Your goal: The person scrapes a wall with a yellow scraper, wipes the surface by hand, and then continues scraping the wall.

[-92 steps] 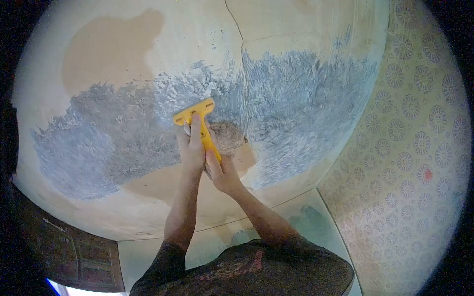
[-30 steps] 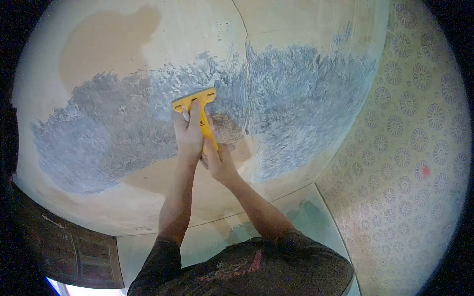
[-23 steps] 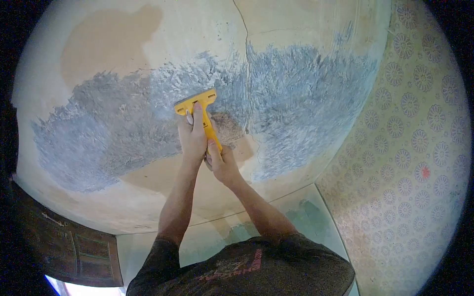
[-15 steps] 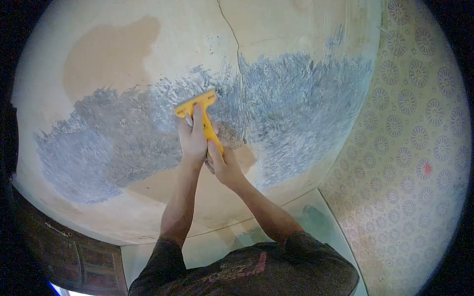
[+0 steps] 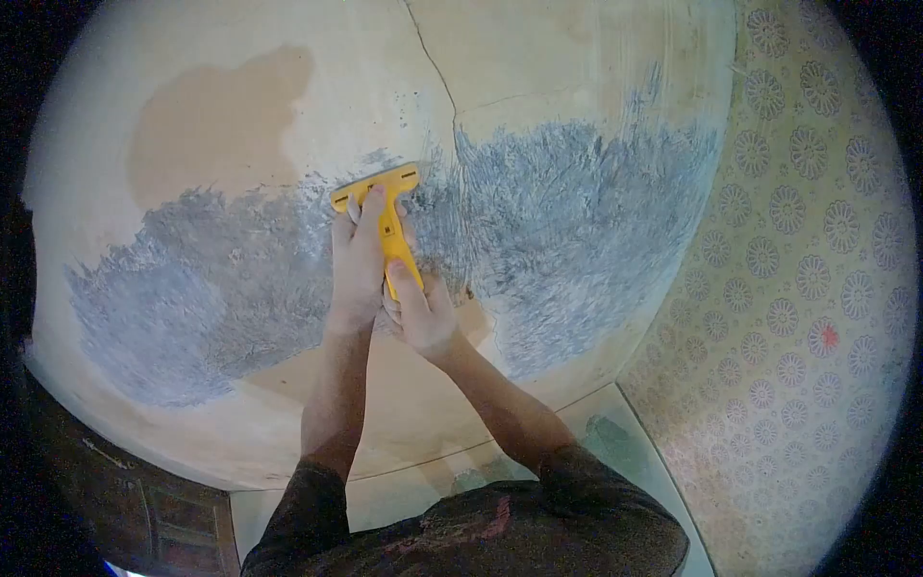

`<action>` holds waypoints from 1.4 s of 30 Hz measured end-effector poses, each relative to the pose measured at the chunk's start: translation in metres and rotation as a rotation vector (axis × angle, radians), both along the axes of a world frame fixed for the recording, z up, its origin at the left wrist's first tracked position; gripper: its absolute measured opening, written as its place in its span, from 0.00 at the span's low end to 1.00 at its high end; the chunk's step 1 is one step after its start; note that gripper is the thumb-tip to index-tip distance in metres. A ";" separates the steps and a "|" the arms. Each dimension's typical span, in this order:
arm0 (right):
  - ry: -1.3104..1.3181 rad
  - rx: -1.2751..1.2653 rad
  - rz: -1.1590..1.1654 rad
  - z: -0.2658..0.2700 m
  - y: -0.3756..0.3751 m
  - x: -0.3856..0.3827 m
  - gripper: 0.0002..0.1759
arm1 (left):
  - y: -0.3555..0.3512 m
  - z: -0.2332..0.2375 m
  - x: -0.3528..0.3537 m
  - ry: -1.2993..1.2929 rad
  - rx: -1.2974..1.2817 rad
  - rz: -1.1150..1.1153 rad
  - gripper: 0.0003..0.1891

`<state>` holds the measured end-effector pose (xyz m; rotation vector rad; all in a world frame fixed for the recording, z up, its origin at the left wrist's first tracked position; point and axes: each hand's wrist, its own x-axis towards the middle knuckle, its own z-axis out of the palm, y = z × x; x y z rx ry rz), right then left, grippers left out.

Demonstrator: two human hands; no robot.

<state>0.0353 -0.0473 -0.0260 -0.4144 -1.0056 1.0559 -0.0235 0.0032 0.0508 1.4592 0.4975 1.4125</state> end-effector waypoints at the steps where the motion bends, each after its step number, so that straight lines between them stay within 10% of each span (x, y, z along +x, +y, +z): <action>1: 0.005 -0.003 0.001 0.000 0.003 -0.001 0.25 | 0.001 0.002 -0.002 0.017 -0.007 -0.015 0.18; 42: 0.099 -0.075 0.114 0.016 0.012 0.011 0.23 | 0.007 0.021 0.009 0.061 0.101 0.048 0.22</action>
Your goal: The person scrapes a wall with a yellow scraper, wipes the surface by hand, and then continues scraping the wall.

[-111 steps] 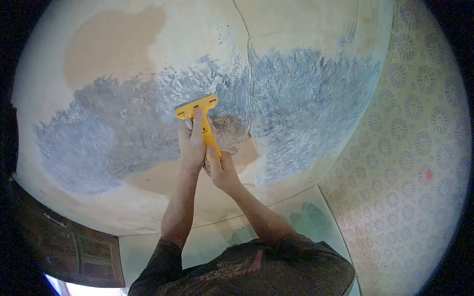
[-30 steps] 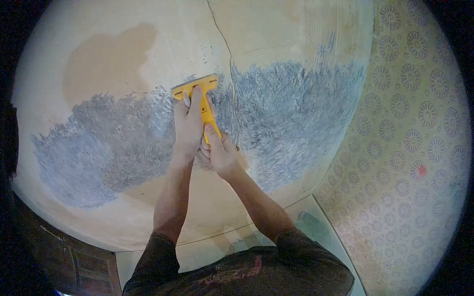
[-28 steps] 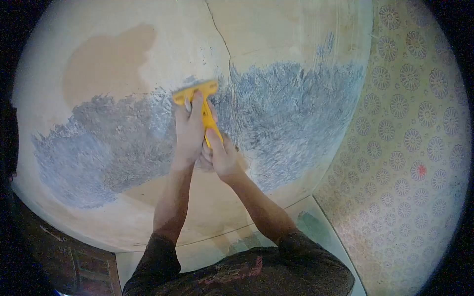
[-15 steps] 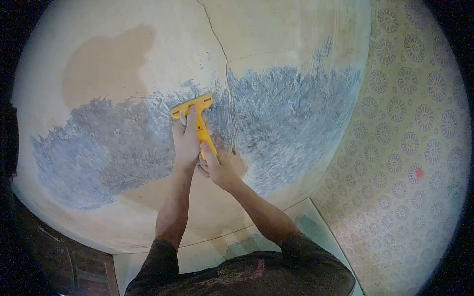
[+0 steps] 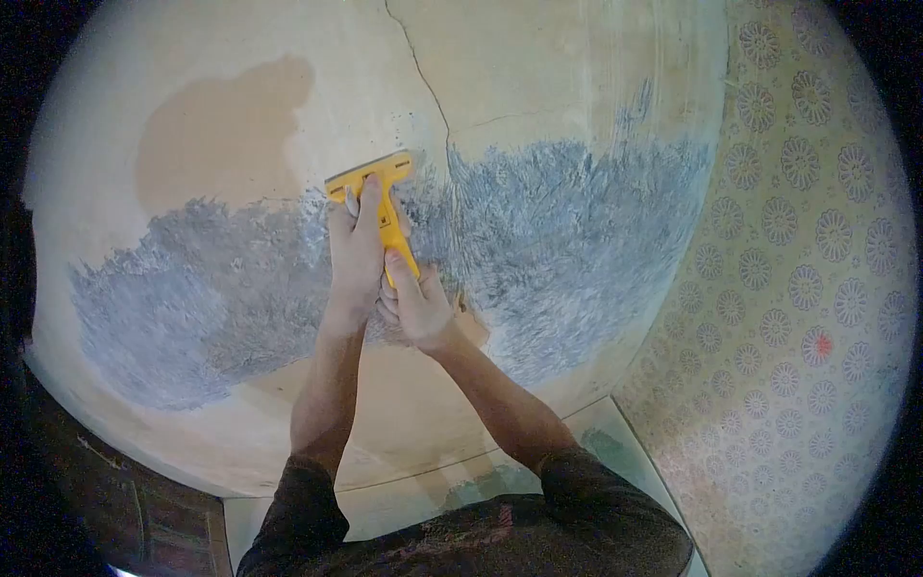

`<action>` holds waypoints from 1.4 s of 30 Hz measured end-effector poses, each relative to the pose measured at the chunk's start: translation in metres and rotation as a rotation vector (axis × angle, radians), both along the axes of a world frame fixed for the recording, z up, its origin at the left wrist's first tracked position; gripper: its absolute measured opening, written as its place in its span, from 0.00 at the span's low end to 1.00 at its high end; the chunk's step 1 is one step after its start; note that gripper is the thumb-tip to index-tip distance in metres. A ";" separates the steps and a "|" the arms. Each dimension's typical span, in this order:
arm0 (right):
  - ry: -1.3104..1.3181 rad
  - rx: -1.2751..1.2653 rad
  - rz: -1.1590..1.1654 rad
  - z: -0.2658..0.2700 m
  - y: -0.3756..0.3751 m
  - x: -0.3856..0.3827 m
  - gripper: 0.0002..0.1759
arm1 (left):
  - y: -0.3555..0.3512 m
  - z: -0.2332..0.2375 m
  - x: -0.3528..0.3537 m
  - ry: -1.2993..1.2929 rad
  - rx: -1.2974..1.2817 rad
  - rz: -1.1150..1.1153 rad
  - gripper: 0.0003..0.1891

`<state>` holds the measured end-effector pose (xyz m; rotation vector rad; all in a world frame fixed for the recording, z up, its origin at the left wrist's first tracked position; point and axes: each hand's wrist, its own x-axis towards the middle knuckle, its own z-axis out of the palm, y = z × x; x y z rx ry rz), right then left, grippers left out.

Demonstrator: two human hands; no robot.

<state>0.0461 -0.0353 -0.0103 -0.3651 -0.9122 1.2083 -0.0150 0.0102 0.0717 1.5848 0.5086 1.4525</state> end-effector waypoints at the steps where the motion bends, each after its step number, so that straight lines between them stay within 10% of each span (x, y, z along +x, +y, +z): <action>1: 0.003 -0.001 -0.001 -0.003 -0.004 -0.002 0.23 | -0.001 -0.009 -0.002 -0.012 0.006 -0.006 0.21; 15: -0.445 -0.110 -0.088 -0.053 -0.008 0.006 0.26 | 0.002 -0.060 -0.018 0.032 -0.028 0.043 0.21; 28: -0.874 -0.637 0.135 -0.251 -0.069 -0.013 0.23 | -0.025 -0.357 -0.070 0.174 -0.716 -0.057 0.15; 35: -1.345 -0.561 0.250 -0.339 -0.136 -0.022 0.37 | -0.136 -0.413 -0.112 0.252 -0.901 0.034 0.21; 42: -1.259 -0.551 0.276 -0.334 -0.160 -0.056 0.33 | -0.182 -0.415 -0.149 0.263 -1.103 -0.003 0.24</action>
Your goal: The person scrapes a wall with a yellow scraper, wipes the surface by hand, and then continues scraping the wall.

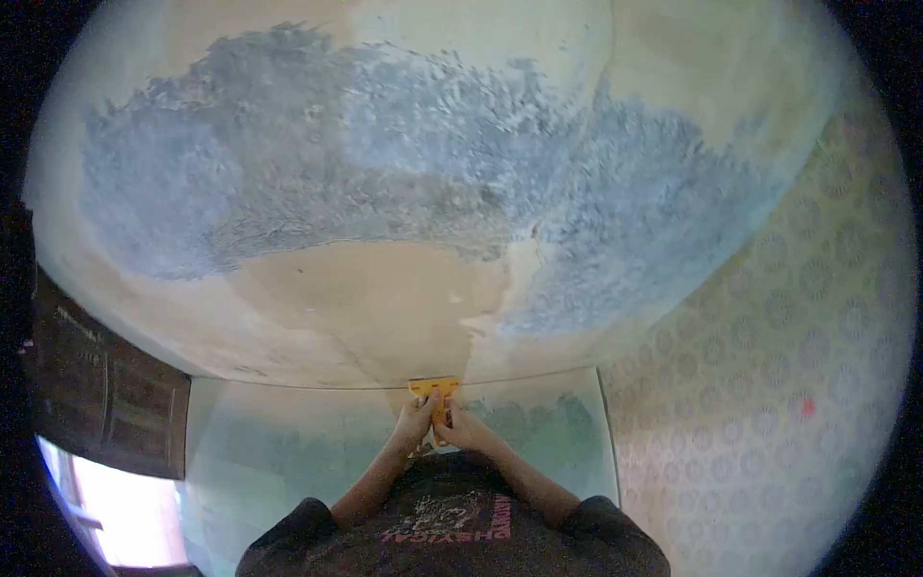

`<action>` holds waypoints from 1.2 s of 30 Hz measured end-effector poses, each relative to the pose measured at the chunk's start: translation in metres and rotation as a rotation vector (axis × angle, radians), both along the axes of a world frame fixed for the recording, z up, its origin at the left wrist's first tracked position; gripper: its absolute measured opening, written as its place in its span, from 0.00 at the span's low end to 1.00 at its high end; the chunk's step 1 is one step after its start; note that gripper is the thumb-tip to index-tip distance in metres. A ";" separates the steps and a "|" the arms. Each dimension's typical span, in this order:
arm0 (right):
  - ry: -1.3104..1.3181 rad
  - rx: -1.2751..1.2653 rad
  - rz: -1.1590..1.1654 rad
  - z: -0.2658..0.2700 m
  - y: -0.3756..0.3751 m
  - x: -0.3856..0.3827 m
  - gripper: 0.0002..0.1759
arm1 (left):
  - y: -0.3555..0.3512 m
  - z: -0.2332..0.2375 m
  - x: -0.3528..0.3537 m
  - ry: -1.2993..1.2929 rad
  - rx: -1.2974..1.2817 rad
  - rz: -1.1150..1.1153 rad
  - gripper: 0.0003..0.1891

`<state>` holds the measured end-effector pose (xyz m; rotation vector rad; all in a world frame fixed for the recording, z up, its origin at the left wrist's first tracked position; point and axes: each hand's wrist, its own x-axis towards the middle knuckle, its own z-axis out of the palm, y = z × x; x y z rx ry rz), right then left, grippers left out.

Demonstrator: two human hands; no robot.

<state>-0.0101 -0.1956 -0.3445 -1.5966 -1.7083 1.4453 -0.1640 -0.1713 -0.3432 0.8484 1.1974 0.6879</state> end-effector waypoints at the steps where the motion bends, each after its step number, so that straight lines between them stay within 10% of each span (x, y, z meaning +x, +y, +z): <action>1: 0.007 -0.007 -0.031 -0.006 -0.005 -0.005 0.33 | -0.001 -0.004 -0.007 0.021 0.093 -0.031 0.24; 11: -0.054 0.106 -0.238 -0.012 -0.057 -0.053 0.38 | -0.054 -0.023 -0.021 -0.046 0.175 0.225 0.20; 36: -0.052 0.016 -0.534 -0.028 -0.082 -0.063 0.25 | -0.049 -0.018 -0.051 0.260 0.226 -0.327 0.20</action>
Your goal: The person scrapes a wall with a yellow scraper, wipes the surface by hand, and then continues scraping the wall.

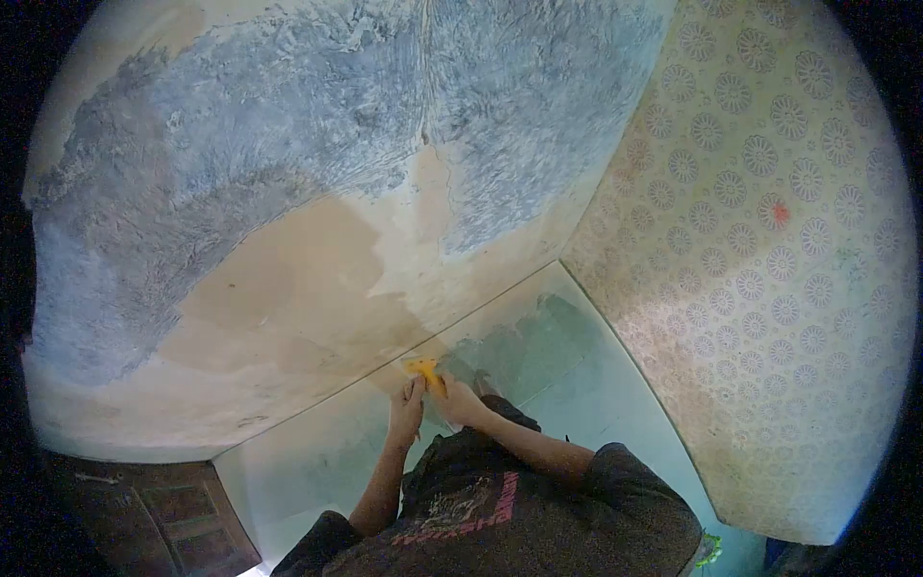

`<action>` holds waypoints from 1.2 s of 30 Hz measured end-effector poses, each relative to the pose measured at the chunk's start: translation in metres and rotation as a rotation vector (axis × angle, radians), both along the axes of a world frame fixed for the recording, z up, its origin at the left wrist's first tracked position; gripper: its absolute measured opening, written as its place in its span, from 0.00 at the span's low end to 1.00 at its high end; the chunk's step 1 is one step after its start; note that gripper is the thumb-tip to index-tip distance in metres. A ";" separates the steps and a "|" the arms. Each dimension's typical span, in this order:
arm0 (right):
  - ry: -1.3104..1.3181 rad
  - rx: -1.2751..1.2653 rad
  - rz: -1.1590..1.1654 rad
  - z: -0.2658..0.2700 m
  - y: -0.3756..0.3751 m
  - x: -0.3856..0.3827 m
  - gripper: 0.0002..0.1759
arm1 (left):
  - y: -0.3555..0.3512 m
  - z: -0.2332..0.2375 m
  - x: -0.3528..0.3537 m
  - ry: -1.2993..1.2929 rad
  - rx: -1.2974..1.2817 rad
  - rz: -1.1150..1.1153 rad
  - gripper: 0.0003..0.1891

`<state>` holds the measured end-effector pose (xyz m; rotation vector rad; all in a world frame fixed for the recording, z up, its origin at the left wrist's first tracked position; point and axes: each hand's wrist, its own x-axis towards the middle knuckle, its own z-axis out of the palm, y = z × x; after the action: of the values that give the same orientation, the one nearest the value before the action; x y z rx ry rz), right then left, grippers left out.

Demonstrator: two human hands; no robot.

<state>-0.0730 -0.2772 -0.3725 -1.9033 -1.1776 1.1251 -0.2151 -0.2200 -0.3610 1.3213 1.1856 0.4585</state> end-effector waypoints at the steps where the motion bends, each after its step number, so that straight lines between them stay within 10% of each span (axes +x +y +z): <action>1: 0.007 -0.005 0.005 -0.029 0.003 0.002 0.25 | -0.002 -0.005 0.002 -0.049 0.052 0.039 0.21; 3: 0.077 0.238 -0.100 -0.085 0.009 0.006 0.21 | -0.001 -0.001 0.002 -0.092 0.102 0.085 0.22; 5: 0.138 0.152 -0.147 -0.033 0.007 0.020 0.21 | 0.004 0.016 -0.006 -0.244 -0.231 0.185 0.23; 16: 0.654 0.169 -0.379 0.043 0.056 0.077 0.23 | 0.033 0.019 -0.013 -0.520 -0.252 0.743 0.32; 36: 0.435 0.625 -0.242 0.071 0.105 0.068 0.29 | 0.112 0.072 0.099 -0.178 -0.116 0.024 0.22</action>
<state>-0.0047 -0.1726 -0.3017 -1.2073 -0.8848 0.8470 -0.1156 -0.1080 -0.2888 1.1438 1.0646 0.5070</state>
